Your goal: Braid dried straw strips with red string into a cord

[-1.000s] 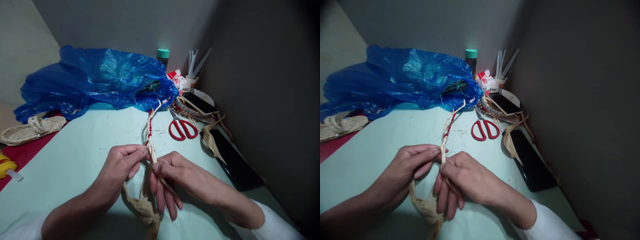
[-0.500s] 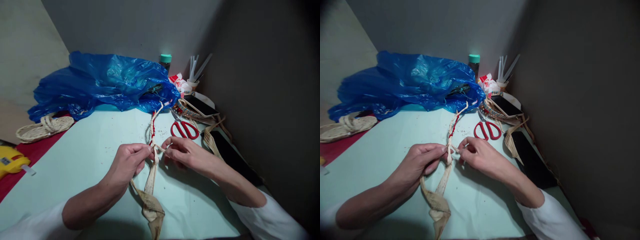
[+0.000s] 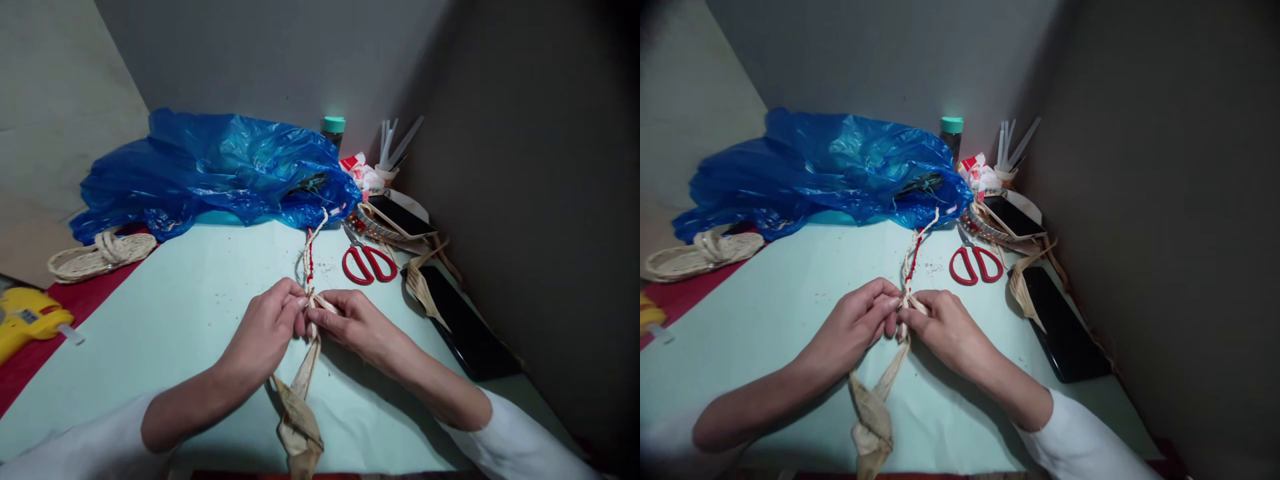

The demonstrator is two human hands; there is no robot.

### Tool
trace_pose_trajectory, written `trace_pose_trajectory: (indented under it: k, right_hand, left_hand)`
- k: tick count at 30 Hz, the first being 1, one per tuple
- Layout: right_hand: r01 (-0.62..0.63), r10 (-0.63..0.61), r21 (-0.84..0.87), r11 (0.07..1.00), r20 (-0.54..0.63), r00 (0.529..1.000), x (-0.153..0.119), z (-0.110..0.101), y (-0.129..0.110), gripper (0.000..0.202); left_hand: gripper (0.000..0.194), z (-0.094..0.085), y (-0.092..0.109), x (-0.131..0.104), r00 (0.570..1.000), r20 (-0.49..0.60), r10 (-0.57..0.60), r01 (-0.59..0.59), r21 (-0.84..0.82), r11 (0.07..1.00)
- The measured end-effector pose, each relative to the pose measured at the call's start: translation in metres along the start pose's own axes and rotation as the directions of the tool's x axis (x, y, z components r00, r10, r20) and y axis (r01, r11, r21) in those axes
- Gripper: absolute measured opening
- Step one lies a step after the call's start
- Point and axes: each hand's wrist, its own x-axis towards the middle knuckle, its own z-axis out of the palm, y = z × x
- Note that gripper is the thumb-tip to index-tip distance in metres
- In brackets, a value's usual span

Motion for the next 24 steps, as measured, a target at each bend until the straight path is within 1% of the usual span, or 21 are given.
trace_pose_trajectory:
  k: [2,4,6,10,11,13,15,17,19,21,23,24]
  right_hand:
    - [0.027,-0.028,-0.087,0.996,-0.005,1.000,-0.001,-0.002,-0.001,0.029]
    - [0.052,-0.053,-0.137,0.989,-0.002,0.999,-0.003,-0.005,-0.004,0.031]
    - [0.073,-0.074,-0.157,0.985,-0.001,0.997,-0.004,-0.007,-0.008,0.031]
    - [0.077,-0.077,-0.193,0.978,0.007,0.997,-0.006,-0.008,-0.012,0.033]
    - [0.076,-0.075,-0.207,0.975,0.013,0.997,-0.007,-0.007,-0.013,0.032]
    - [0.076,-0.079,-0.277,0.958,0.003,0.997,-0.010,-0.004,-0.014,0.032]
    - [0.069,-0.095,-0.424,0.903,-0.040,0.995,-0.013,-0.001,-0.015,0.032]
    - [0.068,-0.144,-0.594,0.801,-0.080,0.986,-0.016,0.002,-0.016,0.033]
    - [0.074,-0.195,-0.710,0.700,-0.091,0.976,-0.019,0.003,-0.017,0.033]
    - [0.093,-0.234,-0.748,0.657,-0.086,0.968,-0.020,0.005,-0.019,0.032]
    - [0.129,-0.271,-0.742,0.657,-0.072,0.960,-0.021,0.008,-0.022,0.029]
    - [0.156,-0.297,-0.740,0.654,-0.061,0.953,-0.021,0.010,-0.024,0.026]
  left_hand:
    - [0.020,-0.001,0.002,0.001,1.000,0.003,-0.015,0.015,0.049,0.999]
    - [0.019,-0.001,0.004,0.002,0.999,0.023,-0.026,0.025,0.054,0.998]
    - [0.018,-0.001,0.007,0.004,0.998,0.056,-0.035,0.035,-0.001,0.999]
    - [0.017,-0.002,0.008,0.009,0.982,0.171,-0.080,0.111,-0.179,0.978]
    - [0.019,-0.003,0.006,0.011,0.979,0.190,-0.077,0.114,-0.189,0.975]
    - [0.023,-0.004,0.003,0.013,0.982,0.183,-0.047,0.076,-0.157,0.985]
    - [0.026,-0.006,-0.001,0.015,0.990,0.138,-0.020,0.034,-0.099,0.995]
    - [0.027,-0.007,-0.002,0.015,0.995,0.099,-0.027,0.032,-0.057,0.998]
    - [0.028,-0.008,0.000,0.015,0.995,0.084,-0.051,0.055,-0.047,0.997]
    - [0.027,-0.010,0.005,0.015,0.994,0.082,-0.068,0.072,-0.046,0.996]
    - [0.026,-0.014,0.008,0.015,0.995,0.075,-0.072,0.074,-0.033,0.997]
    - [0.025,-0.016,0.005,0.015,0.996,0.066,-0.066,0.069,-0.034,0.997]
